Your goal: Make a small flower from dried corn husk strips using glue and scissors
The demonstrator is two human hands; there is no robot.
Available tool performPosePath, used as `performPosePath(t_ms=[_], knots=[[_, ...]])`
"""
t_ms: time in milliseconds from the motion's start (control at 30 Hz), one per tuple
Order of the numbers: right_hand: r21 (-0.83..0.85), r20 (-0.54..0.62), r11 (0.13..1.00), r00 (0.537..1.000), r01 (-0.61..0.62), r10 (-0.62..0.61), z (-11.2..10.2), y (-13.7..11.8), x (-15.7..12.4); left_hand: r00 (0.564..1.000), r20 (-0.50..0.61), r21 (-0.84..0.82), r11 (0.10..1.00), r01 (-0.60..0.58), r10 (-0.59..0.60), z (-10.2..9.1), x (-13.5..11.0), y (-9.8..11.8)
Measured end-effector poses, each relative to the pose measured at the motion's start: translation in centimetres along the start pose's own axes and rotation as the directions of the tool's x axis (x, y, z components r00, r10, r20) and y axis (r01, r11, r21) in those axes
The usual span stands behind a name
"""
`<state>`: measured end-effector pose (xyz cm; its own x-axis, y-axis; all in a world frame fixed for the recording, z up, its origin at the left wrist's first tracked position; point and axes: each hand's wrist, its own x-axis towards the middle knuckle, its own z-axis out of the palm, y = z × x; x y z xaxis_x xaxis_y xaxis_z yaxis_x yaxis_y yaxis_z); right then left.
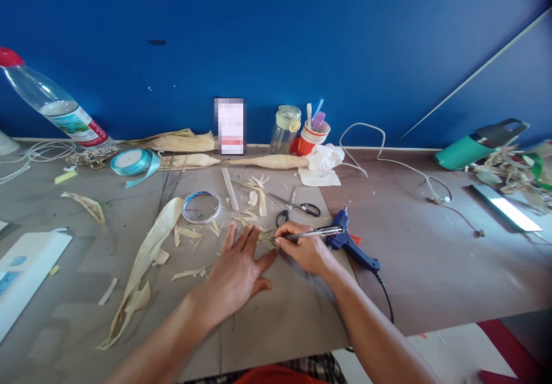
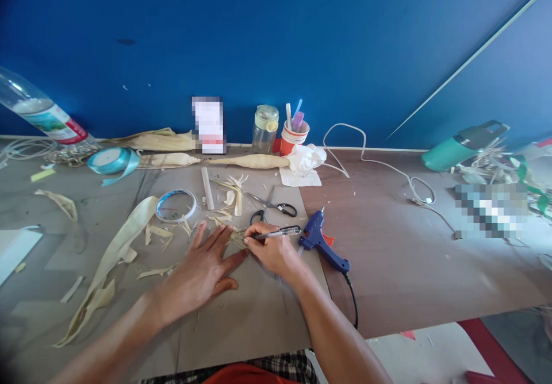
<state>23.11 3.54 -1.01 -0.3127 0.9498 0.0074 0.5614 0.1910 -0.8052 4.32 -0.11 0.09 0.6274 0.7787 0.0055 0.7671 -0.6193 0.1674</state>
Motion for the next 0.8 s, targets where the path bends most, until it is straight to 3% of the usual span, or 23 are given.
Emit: performPosePath(t_ms=[800], knots=[[0.011, 0.049, 1.000, 0.999, -0.009, 0.008, -1.0, 0.6, -0.3, 1.000, 0.017, -0.001, 1.000, 0.004, -0.004, -0.3, 0.0, 0.1]])
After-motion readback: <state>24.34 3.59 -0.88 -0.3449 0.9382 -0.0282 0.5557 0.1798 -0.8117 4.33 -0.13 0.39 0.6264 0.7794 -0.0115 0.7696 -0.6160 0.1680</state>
